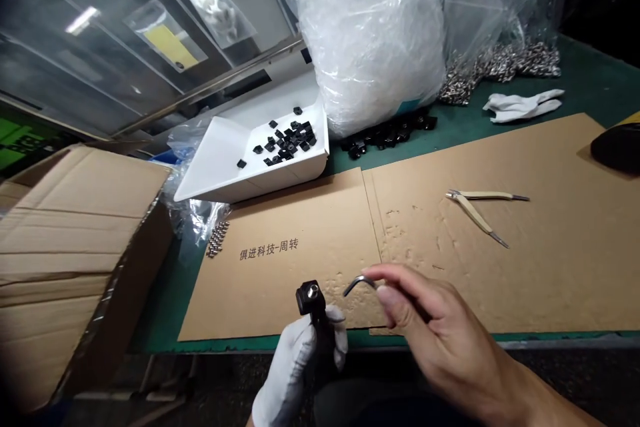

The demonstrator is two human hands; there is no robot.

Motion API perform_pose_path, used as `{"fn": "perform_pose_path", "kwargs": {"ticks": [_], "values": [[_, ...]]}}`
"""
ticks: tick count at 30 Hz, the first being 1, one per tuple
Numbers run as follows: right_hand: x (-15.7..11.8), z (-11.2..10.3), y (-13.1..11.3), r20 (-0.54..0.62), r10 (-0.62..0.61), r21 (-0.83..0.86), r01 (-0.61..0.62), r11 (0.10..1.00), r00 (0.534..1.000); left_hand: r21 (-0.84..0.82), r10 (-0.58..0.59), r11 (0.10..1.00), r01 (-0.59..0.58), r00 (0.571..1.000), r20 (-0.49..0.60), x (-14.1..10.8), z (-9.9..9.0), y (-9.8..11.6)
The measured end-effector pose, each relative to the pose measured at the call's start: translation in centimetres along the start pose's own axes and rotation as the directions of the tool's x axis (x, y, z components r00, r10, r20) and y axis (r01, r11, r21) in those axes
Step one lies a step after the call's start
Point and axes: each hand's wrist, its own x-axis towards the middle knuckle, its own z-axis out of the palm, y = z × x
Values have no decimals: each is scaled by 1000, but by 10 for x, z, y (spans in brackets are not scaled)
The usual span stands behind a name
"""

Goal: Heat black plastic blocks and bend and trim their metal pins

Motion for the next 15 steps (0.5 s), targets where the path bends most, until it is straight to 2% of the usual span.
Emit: {"fn": "perform_pose_path", "kwargs": {"ticks": [3,6,10,15], "values": [[4,11,-16,-14,-147,55,147,988,989,-72,-16,997,19,999,45,-2,1,0],[9,15,-18,-44,-235,75,238,968,971,-67,-5,998,10,998,66,-2,2,1],[9,14,-12,-30,-258,61,260,964,966,0,-17,1000,17,996,84,-2,3,0],[5,15,-4,13,-216,58,215,975,976,29,-69,997,66,994,91,-1,3,-4]]}}
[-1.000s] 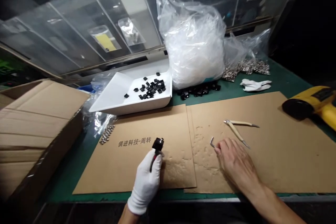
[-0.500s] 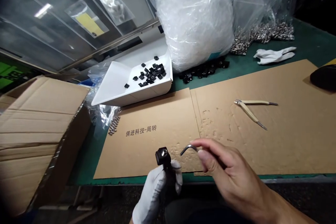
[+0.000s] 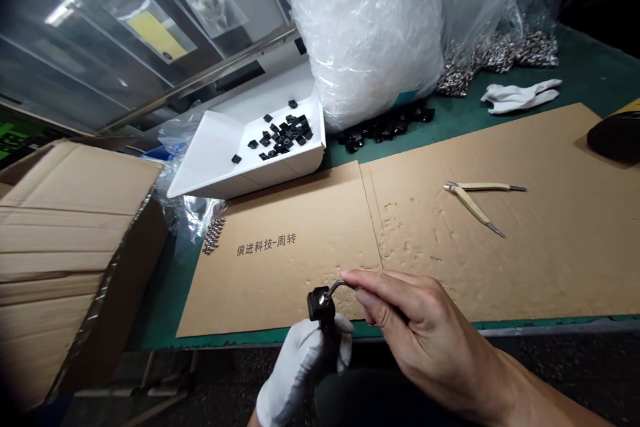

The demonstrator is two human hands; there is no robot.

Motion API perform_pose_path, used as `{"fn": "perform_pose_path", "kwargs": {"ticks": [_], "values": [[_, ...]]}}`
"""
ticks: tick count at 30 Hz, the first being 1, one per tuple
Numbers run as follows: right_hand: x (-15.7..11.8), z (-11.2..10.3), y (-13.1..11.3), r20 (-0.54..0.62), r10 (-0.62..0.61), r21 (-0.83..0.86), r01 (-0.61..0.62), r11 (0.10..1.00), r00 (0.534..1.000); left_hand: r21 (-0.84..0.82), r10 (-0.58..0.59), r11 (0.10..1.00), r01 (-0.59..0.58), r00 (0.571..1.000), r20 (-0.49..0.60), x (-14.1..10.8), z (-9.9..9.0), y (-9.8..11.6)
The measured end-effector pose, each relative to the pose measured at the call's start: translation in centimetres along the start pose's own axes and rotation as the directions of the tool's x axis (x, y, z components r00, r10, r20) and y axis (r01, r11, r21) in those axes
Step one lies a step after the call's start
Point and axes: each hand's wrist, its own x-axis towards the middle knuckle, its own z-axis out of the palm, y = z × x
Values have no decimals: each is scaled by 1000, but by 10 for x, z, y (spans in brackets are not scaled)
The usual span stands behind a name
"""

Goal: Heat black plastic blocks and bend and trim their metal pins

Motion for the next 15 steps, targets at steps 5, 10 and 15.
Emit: {"fn": "perform_pose_path", "kwargs": {"ticks": [5,10,15], "values": [[0,-4,0,15,11,-10,-11,1000,1000,-2,-10,1000,10,999,36,1,-3,-5],[3,-9,0,59,25,-32,-23,999,998,18,-21,1000,20,998,58,1,-4,-4],[-1,-6,2,65,65,-18,-64,998,996,5,-33,999,32,997,77,1,-2,-3]]}}
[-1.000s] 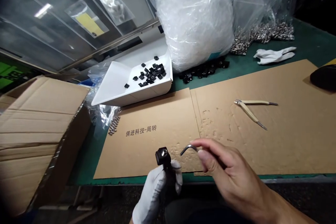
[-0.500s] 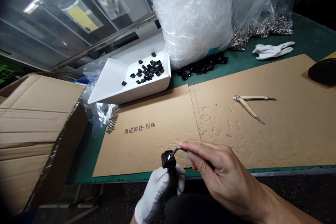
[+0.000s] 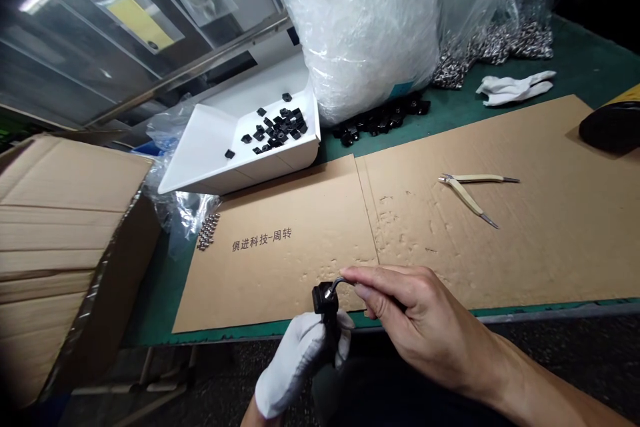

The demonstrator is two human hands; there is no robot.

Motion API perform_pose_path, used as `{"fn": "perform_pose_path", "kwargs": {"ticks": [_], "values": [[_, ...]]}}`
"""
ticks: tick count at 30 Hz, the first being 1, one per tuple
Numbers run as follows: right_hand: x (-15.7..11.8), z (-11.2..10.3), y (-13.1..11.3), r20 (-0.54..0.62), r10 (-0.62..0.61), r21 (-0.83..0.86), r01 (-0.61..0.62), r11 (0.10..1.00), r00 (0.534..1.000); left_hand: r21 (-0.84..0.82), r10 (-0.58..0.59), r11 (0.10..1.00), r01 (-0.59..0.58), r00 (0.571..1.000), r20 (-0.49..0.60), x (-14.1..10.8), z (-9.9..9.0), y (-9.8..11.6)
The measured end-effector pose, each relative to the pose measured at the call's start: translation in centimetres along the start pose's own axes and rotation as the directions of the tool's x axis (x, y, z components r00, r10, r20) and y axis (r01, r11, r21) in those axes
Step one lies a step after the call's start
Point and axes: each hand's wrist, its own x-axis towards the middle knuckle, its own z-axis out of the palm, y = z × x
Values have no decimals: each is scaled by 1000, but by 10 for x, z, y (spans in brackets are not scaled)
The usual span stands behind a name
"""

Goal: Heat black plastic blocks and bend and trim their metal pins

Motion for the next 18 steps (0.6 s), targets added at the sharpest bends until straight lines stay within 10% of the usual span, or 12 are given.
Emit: {"fn": "perform_pose_path", "kwargs": {"ticks": [10,18], "values": [[-7,11,7,71,332,208,-339,917,941,-103,-34,994,34,999,4,4,12,-2],[-14,6,17,299,375,345,-465,815,878,-175,-102,979,102,995,13,3,20,-10]]}}
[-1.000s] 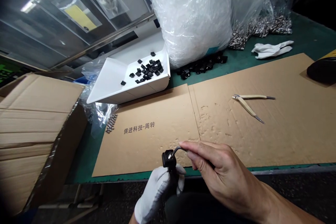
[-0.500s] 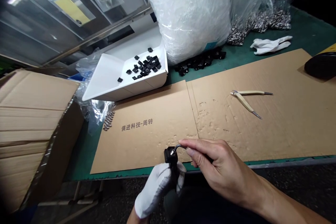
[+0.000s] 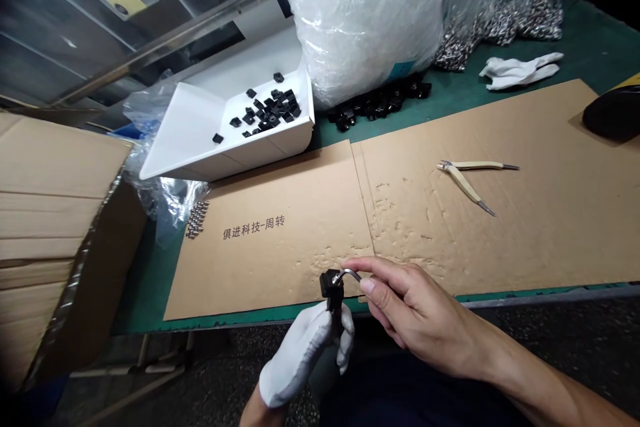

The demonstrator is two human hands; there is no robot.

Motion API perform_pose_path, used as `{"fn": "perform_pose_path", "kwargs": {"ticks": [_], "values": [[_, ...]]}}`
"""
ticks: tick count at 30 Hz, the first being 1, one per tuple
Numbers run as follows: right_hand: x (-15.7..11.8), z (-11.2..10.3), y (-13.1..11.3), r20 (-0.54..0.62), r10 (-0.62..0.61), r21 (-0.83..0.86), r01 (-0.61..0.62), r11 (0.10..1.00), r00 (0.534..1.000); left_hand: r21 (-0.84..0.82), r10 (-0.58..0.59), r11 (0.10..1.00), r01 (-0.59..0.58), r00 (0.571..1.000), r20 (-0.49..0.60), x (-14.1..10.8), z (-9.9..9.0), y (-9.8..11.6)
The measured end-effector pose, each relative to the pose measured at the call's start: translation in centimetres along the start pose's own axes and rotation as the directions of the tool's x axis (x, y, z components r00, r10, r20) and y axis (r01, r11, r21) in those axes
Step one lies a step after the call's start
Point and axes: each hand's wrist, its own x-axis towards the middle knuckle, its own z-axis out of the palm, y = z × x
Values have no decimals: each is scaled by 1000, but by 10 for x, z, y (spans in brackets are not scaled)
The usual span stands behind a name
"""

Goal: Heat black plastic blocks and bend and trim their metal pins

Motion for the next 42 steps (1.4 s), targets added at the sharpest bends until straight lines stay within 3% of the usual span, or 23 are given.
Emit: {"fn": "perform_pose_path", "kwargs": {"ticks": [6,12,24,37,39,42], "values": [[6,6,17,-124,-31,142,49,989,992,-151,-42,988,44,999,14,6,3,-22],[10,10,19,-210,-54,179,93,979,976,-270,0,963,-9,1000,-32,13,16,-37],[18,21,37,-359,-9,199,86,976,933,-509,-25,859,-52,989,-145,23,52,-40],[20,44,38,-516,-28,173,136,976,856,-518,-24,844,-137,956,-293,30,68,-43],[20,50,41,-544,-43,154,150,977,838,-440,-33,887,-142,930,-367,30,71,-42],[19,61,45,-615,-62,133,181,975,786,-176,37,969,-174,806,-590,28,74,-40]]}}
